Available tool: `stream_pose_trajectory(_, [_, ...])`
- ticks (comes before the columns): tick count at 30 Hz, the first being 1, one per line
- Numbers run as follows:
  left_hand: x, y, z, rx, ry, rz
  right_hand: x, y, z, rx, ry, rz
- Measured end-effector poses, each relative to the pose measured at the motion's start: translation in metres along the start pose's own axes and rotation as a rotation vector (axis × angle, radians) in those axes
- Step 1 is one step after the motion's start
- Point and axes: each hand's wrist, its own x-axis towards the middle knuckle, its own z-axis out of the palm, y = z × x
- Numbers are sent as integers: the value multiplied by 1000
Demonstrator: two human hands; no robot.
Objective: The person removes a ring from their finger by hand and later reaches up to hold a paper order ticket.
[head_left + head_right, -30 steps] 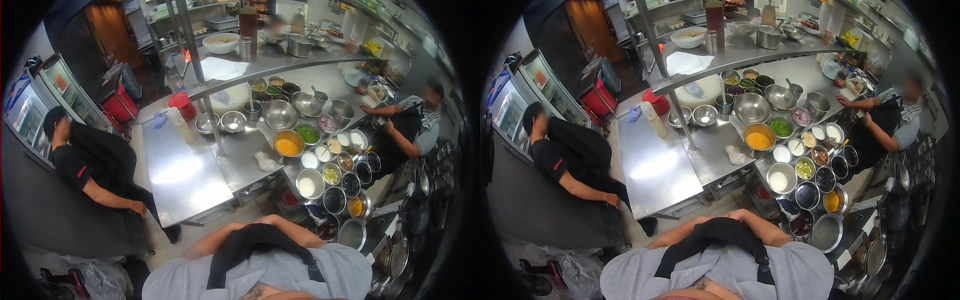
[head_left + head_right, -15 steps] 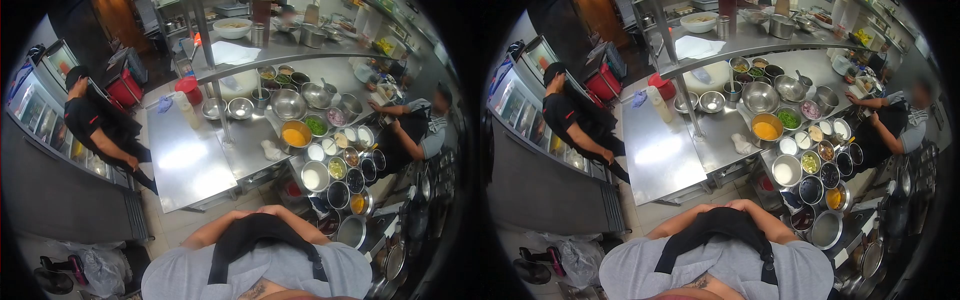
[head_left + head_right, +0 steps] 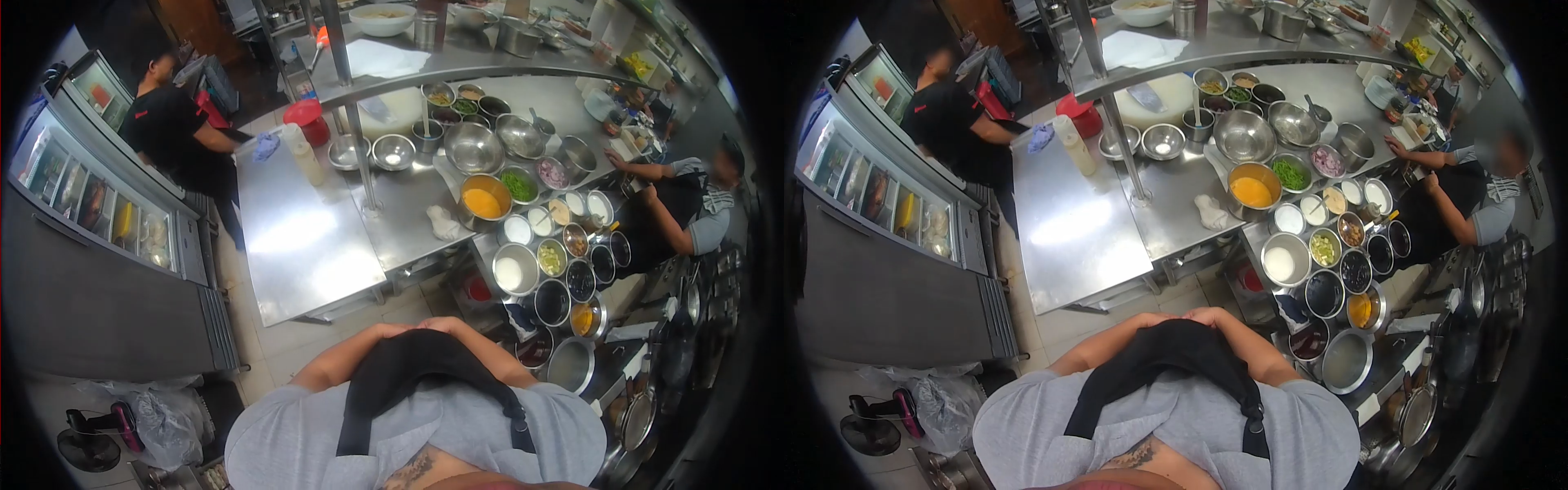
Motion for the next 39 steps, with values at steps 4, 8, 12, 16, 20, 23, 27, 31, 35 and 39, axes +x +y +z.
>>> stream_pose_trajectory(4, [27, -34, -13, 35, -3, 92, -7, -10, 9, -39, 22, -2])
stream_pose_trajectory(8, [1, -1, 7, -15, 55, -24, 0, 4, 3, 93, 0, -20])
stream_pose_trajectory(12, [0, 4, 10, 21, 77, -34, 0, 4, 2, 111, -10, 16])
stream_pose_trajectory(16, [-7, 21, 16, -9, 83, -83, -4, -2, 5, 118, -60, 25])
stream_pose_trajectory(20, [-15, 39, 24, 48, 130, -154, -6, -3, 7, 123, -69, 9])
stream_pose_trajectory(23, [-2, 11, 14, -66, 69, -72, -3, 3, 1, 130, -66, 22])
stream_pose_trajectory(27, [-10, 33, 22, -35, 118, -92, -11, -6, 8, 108, -43, 14])
stream_pose_trajectory(31, [-11, 34, 25, -230, 63, -44, -3, 5, 0, 129, -51, 10])
stream_pose_trajectory(35, [11, -43, -1, -216, 67, -36, 3, 11, -9, 82, -25, 11])
stream_pose_trajectory(39, [-4, 20, 15, -113, 47, -75, 2, 11, -8, 78, -54, 20])
